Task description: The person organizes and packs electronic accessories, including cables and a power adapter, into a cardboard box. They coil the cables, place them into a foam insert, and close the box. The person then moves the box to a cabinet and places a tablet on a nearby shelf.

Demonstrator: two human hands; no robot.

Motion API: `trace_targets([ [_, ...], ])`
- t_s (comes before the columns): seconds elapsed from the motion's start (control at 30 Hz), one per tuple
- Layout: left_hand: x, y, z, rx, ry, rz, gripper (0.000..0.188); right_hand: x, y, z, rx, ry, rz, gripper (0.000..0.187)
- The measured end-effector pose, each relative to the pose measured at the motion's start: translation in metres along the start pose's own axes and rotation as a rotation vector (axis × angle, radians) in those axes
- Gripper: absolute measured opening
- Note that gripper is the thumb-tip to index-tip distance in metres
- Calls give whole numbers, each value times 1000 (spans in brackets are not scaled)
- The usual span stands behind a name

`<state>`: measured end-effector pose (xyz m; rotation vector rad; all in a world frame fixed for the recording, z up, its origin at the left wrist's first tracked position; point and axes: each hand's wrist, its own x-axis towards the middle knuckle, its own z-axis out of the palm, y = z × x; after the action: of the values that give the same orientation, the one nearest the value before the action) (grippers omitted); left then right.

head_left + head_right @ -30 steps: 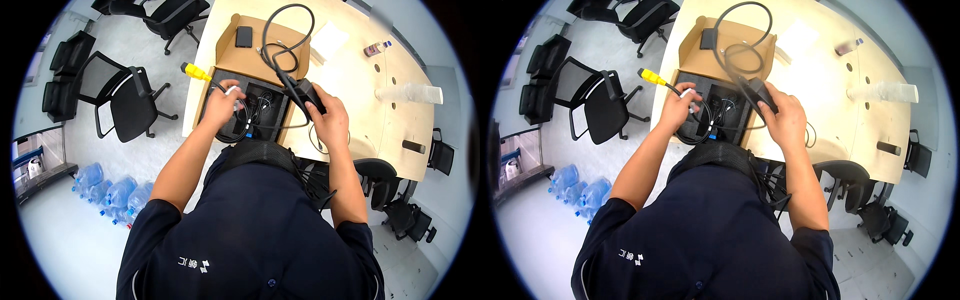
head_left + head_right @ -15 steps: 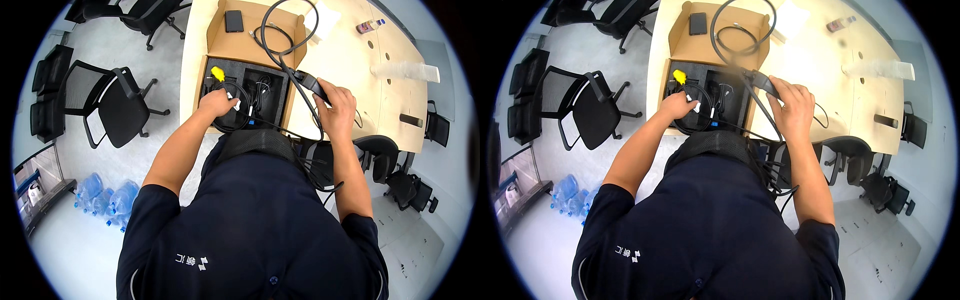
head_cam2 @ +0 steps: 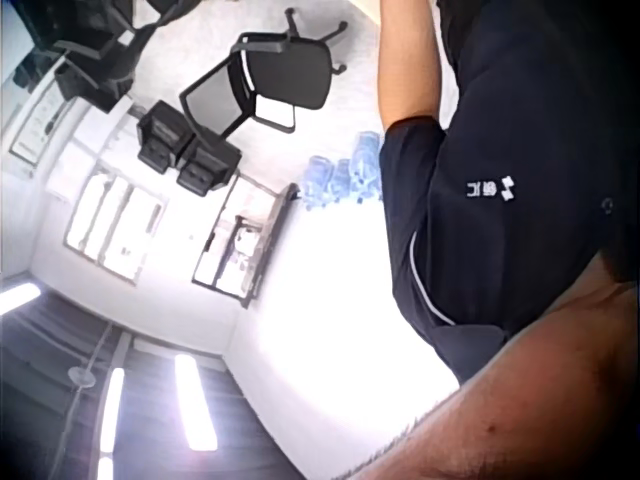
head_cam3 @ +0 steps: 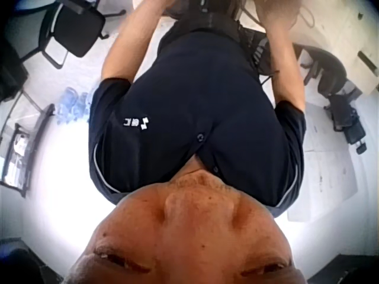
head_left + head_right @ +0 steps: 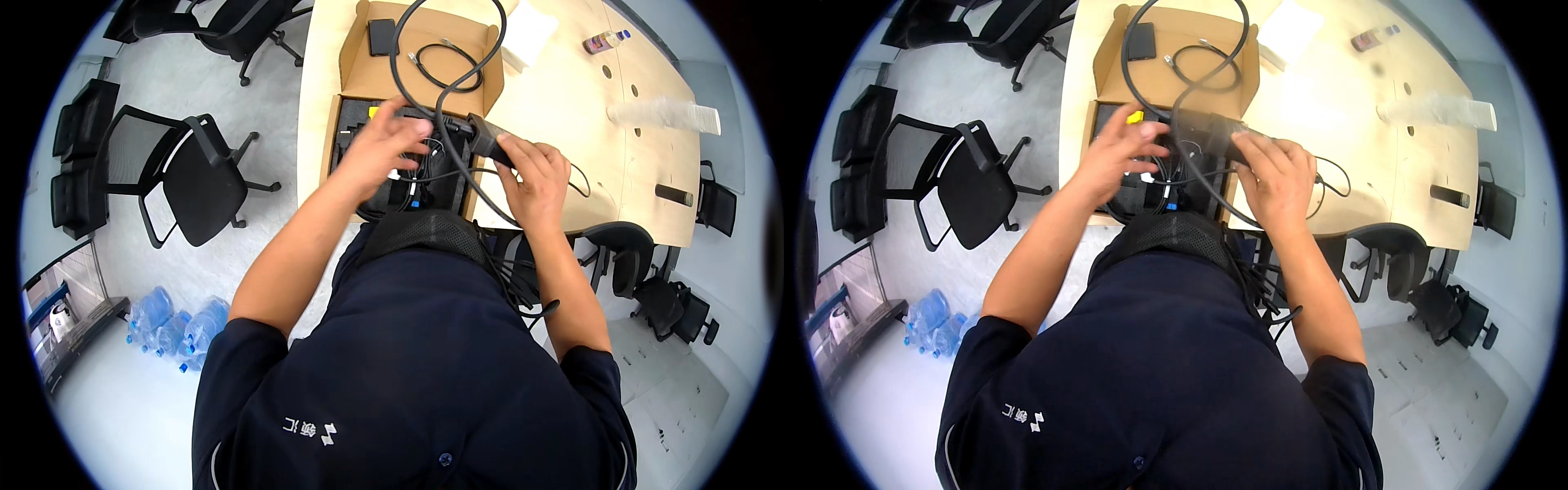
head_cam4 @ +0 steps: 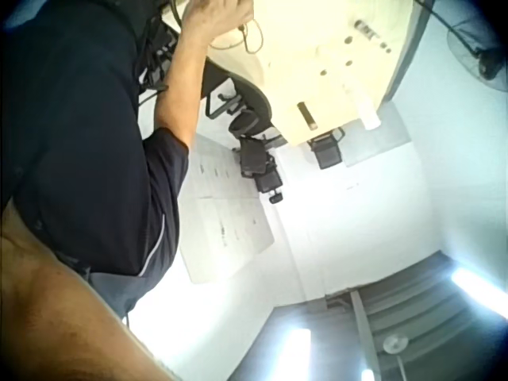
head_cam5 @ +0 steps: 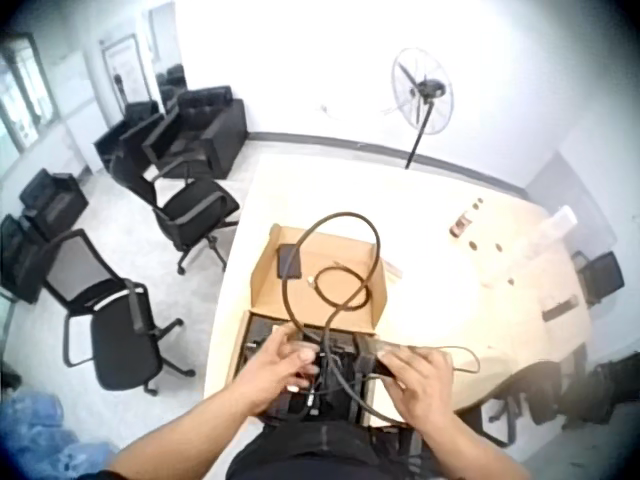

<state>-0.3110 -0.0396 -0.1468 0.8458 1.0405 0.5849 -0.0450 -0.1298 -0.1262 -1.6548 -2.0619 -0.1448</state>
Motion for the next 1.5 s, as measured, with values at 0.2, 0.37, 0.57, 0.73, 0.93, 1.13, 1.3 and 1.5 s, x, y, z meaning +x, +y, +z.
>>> trace_targets([
  [0.2, 2, -12, 33, -155, 18, -52, 83, -2, -2, 9, -57, 48, -27, 52],
  [0.37, 8, -9, -30, -30, 206, 158, 57, -7, 36, -2, -90, 34, 126, 50],
  [0.57, 45, -32, -162, 302, 520, 143, 34, -8, 92, -46, 26, -87, 279, 45],
  [0.73, 86, -73, -237, 933, 667, 67, 41, -17, 115, -66, 61, -246, 452, 47],
  [0.93, 118, -104, -268, 1192, 396, -79, 66, -5, 116, -80, 159, -460, 579, 47],
  [1.13, 106, -108, -225, 1244, 365, 13, 74, -8, 106, -68, 221, -547, 549, 45],
  [1.3, 19, -25, -78, 763, 764, 505, 41, -22, 112, -47, 336, -604, 552, 45],
  [1.5, -69, -3, 116, 949, -38, 1012, 18, -32, 134, -27, 658, -676, 662, 45],
])
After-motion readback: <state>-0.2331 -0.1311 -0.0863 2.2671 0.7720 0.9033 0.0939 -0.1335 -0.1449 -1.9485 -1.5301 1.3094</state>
